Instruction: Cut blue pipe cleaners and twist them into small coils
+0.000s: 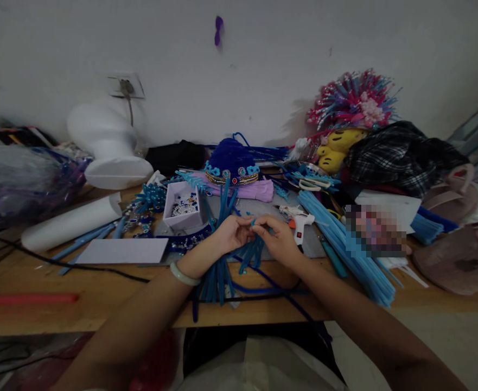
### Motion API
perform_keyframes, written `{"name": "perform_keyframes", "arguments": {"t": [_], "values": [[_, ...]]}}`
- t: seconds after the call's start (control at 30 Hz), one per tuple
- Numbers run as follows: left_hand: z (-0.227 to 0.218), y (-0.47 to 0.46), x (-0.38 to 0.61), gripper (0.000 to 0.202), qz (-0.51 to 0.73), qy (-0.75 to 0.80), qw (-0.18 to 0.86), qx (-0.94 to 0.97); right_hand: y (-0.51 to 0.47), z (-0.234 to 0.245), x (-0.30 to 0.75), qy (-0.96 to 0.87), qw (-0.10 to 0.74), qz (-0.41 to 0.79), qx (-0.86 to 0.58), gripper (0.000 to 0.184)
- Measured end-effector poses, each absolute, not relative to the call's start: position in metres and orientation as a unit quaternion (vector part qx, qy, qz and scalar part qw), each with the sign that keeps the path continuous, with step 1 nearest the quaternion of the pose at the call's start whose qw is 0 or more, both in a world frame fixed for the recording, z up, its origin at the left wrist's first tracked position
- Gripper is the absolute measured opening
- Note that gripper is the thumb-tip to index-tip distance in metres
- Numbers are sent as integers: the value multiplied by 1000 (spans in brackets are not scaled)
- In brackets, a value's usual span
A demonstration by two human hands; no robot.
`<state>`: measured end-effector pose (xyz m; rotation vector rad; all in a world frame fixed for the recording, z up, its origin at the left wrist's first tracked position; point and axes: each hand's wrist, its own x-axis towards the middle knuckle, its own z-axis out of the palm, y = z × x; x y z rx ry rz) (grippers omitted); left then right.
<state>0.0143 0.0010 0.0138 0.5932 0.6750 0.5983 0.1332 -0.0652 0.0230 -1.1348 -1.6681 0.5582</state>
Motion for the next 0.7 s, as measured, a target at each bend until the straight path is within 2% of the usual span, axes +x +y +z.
{"name": "perform_keyframes", "arguments": {"t": [0.27, 0.47, 0.7], "values": [[31, 7, 4, 11, 387, 266, 797, 381, -52, 13, 137, -598, 537, 343, -486, 9], [33, 3, 5, 16, 377, 252, 800, 394, -49, 14, 137, -560, 552, 396, -473, 9], [33, 5, 1, 9, 354, 284, 774, 441, -50, 14, 139, -563, 536, 399, -487, 11]]}}
